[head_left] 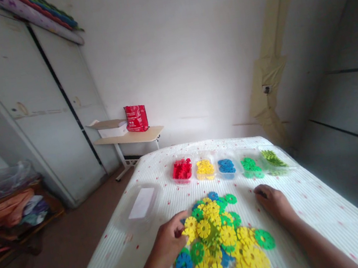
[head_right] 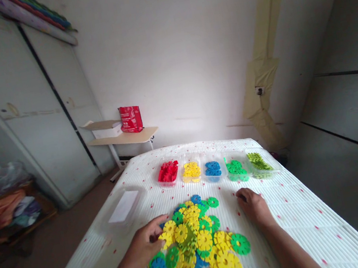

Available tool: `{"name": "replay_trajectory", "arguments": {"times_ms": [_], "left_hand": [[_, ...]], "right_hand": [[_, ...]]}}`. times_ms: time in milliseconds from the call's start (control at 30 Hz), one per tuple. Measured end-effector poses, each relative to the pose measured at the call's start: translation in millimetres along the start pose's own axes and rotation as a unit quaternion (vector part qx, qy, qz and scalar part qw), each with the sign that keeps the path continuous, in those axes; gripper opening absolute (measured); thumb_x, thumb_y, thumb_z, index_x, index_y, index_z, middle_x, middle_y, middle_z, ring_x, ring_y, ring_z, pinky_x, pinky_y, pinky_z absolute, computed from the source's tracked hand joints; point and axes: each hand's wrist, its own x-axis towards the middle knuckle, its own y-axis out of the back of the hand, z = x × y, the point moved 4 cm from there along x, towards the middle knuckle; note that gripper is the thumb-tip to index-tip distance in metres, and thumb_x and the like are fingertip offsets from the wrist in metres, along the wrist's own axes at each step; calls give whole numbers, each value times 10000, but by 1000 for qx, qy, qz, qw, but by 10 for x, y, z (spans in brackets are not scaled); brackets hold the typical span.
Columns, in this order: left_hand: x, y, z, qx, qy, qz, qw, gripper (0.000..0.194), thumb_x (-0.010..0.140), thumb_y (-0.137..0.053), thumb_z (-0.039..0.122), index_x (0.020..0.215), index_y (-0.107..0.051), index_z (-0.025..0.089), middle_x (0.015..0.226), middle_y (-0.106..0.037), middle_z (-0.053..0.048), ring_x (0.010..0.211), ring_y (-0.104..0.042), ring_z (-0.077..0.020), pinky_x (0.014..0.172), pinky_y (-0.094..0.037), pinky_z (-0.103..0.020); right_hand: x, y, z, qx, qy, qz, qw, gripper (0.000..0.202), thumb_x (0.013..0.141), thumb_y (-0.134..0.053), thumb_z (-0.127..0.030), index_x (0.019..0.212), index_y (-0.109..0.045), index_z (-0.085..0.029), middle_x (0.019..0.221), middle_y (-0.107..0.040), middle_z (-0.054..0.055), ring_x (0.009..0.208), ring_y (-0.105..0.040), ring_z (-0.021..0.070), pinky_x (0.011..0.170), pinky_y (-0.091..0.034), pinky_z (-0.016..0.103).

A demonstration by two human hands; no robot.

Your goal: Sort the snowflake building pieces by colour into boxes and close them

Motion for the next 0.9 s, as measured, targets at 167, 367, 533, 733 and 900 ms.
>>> {"name": "replay_trajectory", "arguments": {"times_ms": [167, 367, 533, 733, 900], "left_hand": [[33, -49, -64, 24, 22, 1, 999, 635, 605, -475, 97, 1240, -480, 114, 620, -446, 59, 581, -443, -89, 552, -348, -180], [-8, -90, 74, 103, 18, -3, 995, 560, 645, -433, 100, 1190, -540, 170, 645, -512, 36, 558, -436, -94, 533, -321, -184], [-24, -81, 115, 174, 16, 7, 985, 484, 633, -457, 99, 1089, -568, 219, 633, -510, 48, 561, -459, -92, 525, -287, -176], [-26, -61, 129, 182, 12, 15, 983, 375, 585, -459, 81, 918, -527, 240, 544, -407, 91, 512, -428, -81, 491, -232, -175], [-56, 11, 265, 196, -56, 85, 975, 157, 529, -433, 58, 604, -465, 192, 608, -448, 50, 608, -448, -106, 562, -289, -186]], "right_hand": [[0, 3, -15, -8, -5, -8, 1000, 187, 688, -411, -267, 723, -585, -208, 745, -636, 34, 704, -590, 174, 663, -436, 258], [-5, -13, 0, -20, 1, -9, 1000, 185, 708, -403, -264, 735, -576, -204, 753, -631, 32, 700, -591, 167, 659, -432, 250], [-5, -17, 0, -22, -4, -18, 1000, 182, 712, -400, -269, 746, -567, -206, 767, -628, 36, 711, -588, 170, 671, -432, 259], [-2, -11, -21, -16, -1, -18, 1000, 163, 712, -398, -258, 729, -553, -209, 762, -620, 36, 710, -579, 167, 671, -429, 260], [-5, -7, -19, -19, 0, -23, 1000, 159, 718, -398, -254, 734, -549, -207, 754, -613, 32, 705, -580, 169, 659, -426, 259]]}}
